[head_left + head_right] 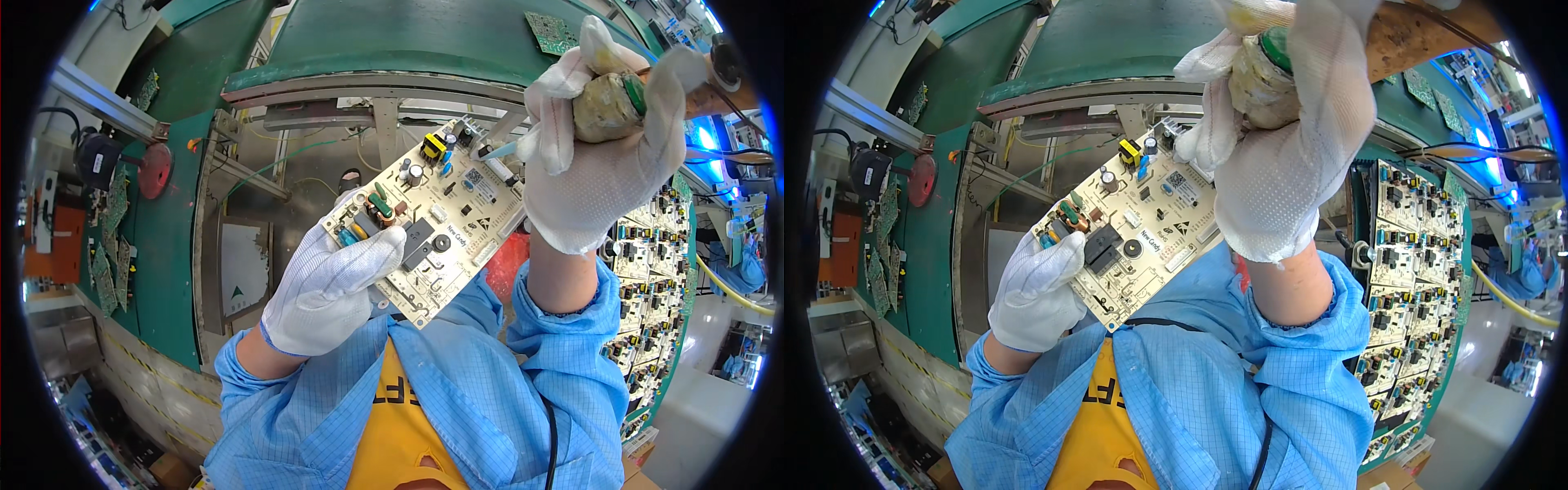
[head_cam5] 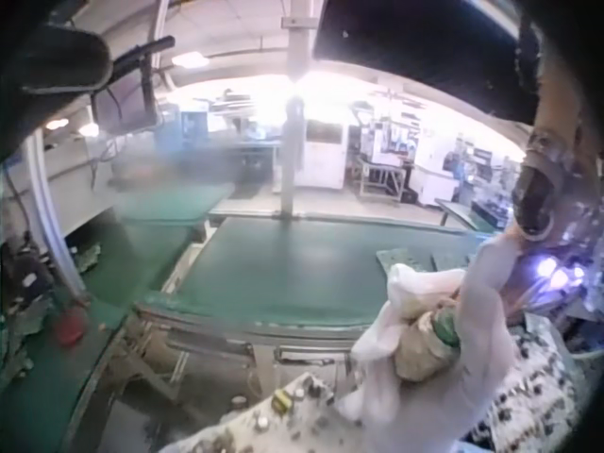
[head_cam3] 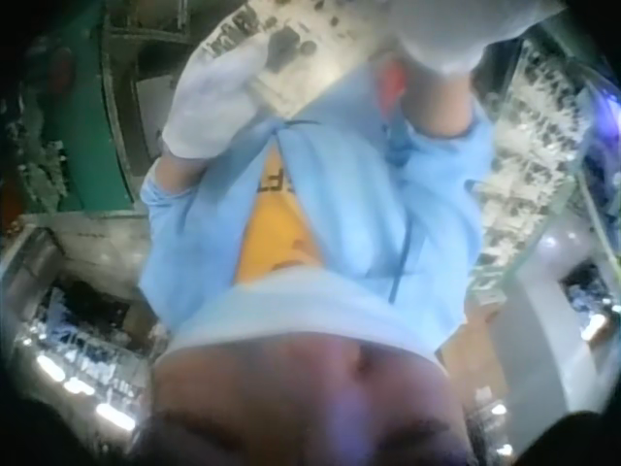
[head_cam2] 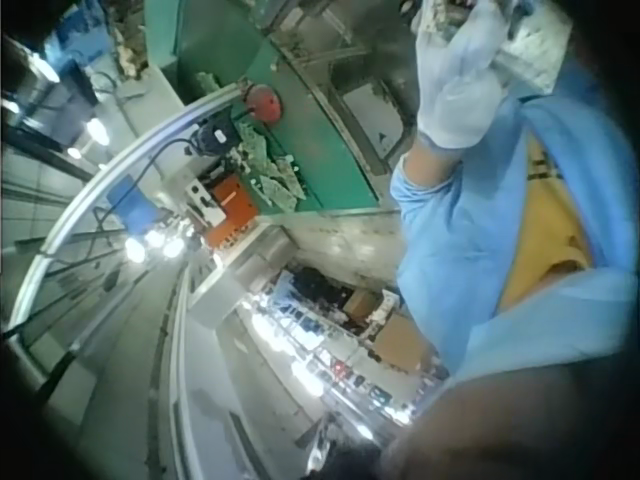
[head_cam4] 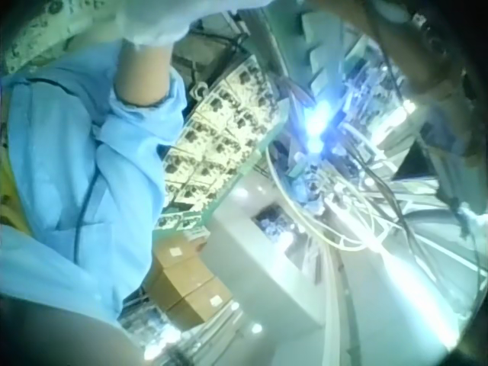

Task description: Assembling and testing electronic circuit boards on a production line.

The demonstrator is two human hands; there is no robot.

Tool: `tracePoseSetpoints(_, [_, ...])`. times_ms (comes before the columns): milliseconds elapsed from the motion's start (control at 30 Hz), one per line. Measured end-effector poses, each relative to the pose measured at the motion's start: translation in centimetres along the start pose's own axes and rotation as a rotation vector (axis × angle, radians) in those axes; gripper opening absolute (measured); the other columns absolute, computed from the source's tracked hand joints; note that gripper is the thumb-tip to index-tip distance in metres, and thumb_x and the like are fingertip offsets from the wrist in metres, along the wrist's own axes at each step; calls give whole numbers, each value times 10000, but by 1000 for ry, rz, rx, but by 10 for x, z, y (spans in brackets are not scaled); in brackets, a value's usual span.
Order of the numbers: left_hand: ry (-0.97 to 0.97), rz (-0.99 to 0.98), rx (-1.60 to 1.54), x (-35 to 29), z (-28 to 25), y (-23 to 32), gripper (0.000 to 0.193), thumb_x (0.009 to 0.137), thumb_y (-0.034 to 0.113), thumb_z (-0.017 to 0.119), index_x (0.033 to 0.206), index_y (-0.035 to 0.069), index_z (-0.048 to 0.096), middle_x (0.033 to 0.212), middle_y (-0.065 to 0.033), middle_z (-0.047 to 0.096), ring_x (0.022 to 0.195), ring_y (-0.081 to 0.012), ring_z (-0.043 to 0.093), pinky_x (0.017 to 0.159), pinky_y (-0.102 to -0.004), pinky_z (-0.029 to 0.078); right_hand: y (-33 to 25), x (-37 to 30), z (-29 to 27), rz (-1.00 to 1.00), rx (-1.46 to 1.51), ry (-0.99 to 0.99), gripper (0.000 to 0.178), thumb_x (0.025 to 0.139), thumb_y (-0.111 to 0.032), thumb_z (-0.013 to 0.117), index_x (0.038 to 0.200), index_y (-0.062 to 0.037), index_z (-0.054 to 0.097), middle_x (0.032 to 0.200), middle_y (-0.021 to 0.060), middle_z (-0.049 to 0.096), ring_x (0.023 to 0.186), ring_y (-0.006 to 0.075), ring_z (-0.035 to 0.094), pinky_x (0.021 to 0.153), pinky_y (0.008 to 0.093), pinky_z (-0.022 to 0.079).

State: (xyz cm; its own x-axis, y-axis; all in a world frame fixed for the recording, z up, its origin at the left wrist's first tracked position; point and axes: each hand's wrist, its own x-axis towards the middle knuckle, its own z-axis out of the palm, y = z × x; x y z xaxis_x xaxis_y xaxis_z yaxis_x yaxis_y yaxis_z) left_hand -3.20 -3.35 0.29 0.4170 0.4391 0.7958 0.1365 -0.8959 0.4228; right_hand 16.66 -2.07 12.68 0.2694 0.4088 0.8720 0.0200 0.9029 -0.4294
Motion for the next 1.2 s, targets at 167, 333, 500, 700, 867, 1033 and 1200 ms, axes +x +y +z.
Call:
tracePoseSetpoints(167, [-34,-157,-35,-3,-1,3,665,670,-107,723,1266,149,574,1183,-118,641,1111,-355,614,1026,-499,421,14,7,-11,-96,9,-68,501,1000,-414,335,1067,-3,612,734,110,568,541,161,520,473,270,406])
tracePoseSetpoints(333, [-48,-432,-218,-8,1,4,682,654,-98,738,1268,148,572,1190,-119,641,1116,-359,613,1065,-516,380,16,6,-18,-182,1,-160,500,1001,-414,321,1067,-8,605,740,109,572,550,162,530,477,273,416])
tracePoseSetpoints(500, [-1,-125,-8,-2,0,2,681,673,-113,733,1279,149,567,1192,-112,643,1122,-355,612,1007,-475,448,2,1,-8,-95,-73,-42,486,1004,-419,310,1059,-27,592,771,116,597,570,167,557,487,290,444])
tracePoseSetpoints(700, [138,-321,-464,10,0,8,467,862,-34,627,1307,59,519,1224,-99,624,1138,-264,612,939,-369,520,4,0,-16,7,181,-13,474,1005,-421,314,1063,-37,585,794,121,615,578,165,567,492,298,455])
tracePoseSetpoints(867, [250,-392,-1151,6,8,9,360,980,88,527,1316,-26,467,1284,-98,571,1160,-192,588,956,-312,524,5,6,-13,13,500,-165,493,994,-419,347,1085,-6,601,768,112,598,524,138,510,459,274,405])
tracePoseSetpoints(1033, [211,-414,-739,-8,5,1,390,946,-10,542,1327,-33,458,1325,-109,541,1199,-197,565,978,-320,512,3,4,-13,1,293,-137,470,997,-415,340,1060,-26,597,772,108,589,537,130,514,448,267,390])
tracePoseSetpoints(1200, [252,-459,-1004,-6,3,0,372,926,-37,558,1293,-36,500,1323,-119,545,1195,-206,568,982,-330,508,-2,0,-16,-11,92,-109,450,1001,-411,333,1034,-45,592,775,103,580,550,122,518,438,260,375])
